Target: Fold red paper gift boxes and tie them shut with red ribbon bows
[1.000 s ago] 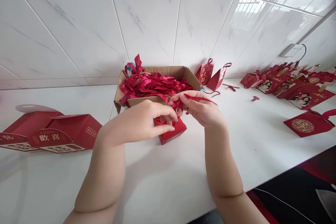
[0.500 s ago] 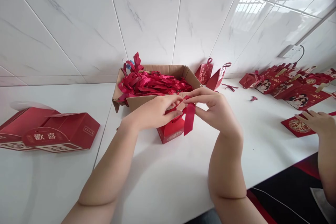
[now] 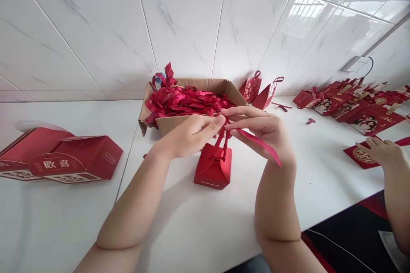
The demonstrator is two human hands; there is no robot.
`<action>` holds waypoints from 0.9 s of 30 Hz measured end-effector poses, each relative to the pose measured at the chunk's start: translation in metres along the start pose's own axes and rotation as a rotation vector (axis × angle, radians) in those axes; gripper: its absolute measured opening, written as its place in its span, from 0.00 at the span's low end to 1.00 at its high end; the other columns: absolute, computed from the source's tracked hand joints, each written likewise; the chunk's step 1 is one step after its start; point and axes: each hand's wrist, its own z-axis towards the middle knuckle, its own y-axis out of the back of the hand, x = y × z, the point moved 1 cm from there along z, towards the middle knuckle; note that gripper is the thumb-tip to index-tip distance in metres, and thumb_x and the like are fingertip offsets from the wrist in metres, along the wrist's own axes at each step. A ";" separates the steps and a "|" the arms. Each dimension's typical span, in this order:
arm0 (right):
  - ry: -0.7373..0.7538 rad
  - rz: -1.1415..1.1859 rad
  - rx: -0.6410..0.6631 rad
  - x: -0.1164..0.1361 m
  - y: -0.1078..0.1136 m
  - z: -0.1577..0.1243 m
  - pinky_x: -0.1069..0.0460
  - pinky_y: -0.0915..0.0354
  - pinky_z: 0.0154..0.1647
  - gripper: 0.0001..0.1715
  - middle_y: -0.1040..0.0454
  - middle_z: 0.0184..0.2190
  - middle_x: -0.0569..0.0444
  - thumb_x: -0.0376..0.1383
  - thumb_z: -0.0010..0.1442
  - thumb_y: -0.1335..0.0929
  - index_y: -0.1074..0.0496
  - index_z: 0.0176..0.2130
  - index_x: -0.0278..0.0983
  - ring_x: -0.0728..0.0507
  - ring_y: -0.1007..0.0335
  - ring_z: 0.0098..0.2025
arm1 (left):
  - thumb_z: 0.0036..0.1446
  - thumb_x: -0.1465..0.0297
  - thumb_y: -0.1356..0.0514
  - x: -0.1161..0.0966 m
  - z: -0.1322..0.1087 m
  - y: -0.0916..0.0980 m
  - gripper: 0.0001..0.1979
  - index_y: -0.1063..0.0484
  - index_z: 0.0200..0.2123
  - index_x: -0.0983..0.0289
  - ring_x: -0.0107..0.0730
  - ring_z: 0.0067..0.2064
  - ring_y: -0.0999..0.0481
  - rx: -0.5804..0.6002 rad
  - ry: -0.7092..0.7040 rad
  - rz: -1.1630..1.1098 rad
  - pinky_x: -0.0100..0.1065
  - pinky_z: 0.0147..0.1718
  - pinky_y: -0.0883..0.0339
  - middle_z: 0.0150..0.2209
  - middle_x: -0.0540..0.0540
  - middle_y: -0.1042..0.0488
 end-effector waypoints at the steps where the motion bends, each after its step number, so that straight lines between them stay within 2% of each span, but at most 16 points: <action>1: 0.011 0.004 0.015 0.000 0.000 0.000 0.46 0.26 0.51 0.16 0.25 0.51 0.53 0.29 0.58 0.30 0.21 0.44 0.46 0.41 0.27 0.52 | 0.65 0.50 0.57 -0.001 0.001 -0.001 0.27 0.48 0.21 0.63 0.23 0.22 0.50 -0.026 0.013 -0.023 0.30 0.21 0.54 0.20 0.47 0.50; 4: 0.026 0.007 0.064 -0.001 0.000 0.001 0.46 0.27 0.51 0.16 0.25 0.52 0.53 0.30 0.57 0.29 0.21 0.44 0.46 0.40 0.28 0.53 | 0.63 0.50 0.54 -0.004 0.002 -0.006 0.27 0.52 0.19 0.63 0.22 0.21 0.53 -0.098 0.040 -0.074 0.31 0.19 0.58 0.19 0.47 0.54; 9: -0.029 -0.011 0.124 0.003 0.003 -0.002 0.44 0.30 0.56 0.16 0.27 0.55 0.52 0.30 0.57 0.29 0.21 0.44 0.46 0.39 0.29 0.55 | 0.63 0.57 0.51 -0.006 0.003 -0.010 0.24 0.48 0.19 0.63 0.22 0.21 0.51 -0.166 0.041 -0.069 0.31 0.20 0.57 0.18 0.47 0.51; 13: -0.089 -0.050 0.109 0.008 0.014 -0.005 0.44 0.31 0.57 0.15 0.29 0.56 0.53 0.31 0.59 0.30 0.21 0.44 0.46 0.39 0.31 0.57 | 0.61 0.64 0.48 -0.009 0.000 -0.011 0.20 0.48 0.18 0.64 0.22 0.22 0.50 -0.246 -0.002 0.069 0.30 0.20 0.56 0.18 0.47 0.49; 18: -0.168 -0.072 0.141 0.005 0.033 -0.013 0.47 0.29 0.52 0.12 0.25 0.51 0.54 0.32 0.59 0.30 0.20 0.41 0.47 0.41 0.29 0.54 | 0.54 0.70 0.46 -0.017 -0.006 -0.006 0.14 0.41 0.18 0.64 0.23 0.23 0.46 -0.337 -0.033 0.367 0.30 0.22 0.53 0.19 0.47 0.43; 20: -0.260 -0.111 0.159 0.000 0.040 -0.018 0.49 0.27 0.48 0.10 0.22 0.47 0.53 0.34 0.59 0.30 0.20 0.39 0.46 0.42 0.27 0.51 | 0.52 0.70 0.46 -0.020 -0.011 -0.001 0.13 0.39 0.17 0.63 0.23 0.22 0.48 -0.319 0.015 0.514 0.31 0.21 0.55 0.18 0.47 0.44; 23: -0.438 -0.205 0.191 -0.009 0.049 -0.025 0.49 0.26 0.44 0.08 0.21 0.43 0.52 0.39 0.58 0.30 0.20 0.38 0.43 0.42 0.25 0.47 | 0.51 0.71 0.47 -0.022 -0.021 0.006 0.12 0.41 0.16 0.62 0.24 0.21 0.50 -0.232 0.088 0.694 0.31 0.21 0.56 0.17 0.47 0.46; 27: -0.629 -0.345 0.222 -0.020 0.055 -0.029 0.49 0.27 0.41 0.14 0.20 0.37 0.51 0.46 0.55 0.29 0.20 0.37 0.40 0.41 0.24 0.43 | 0.52 0.69 0.47 -0.017 -0.037 0.015 0.15 0.41 0.15 0.62 0.25 0.21 0.44 -0.048 0.143 0.748 0.31 0.21 0.54 0.17 0.47 0.41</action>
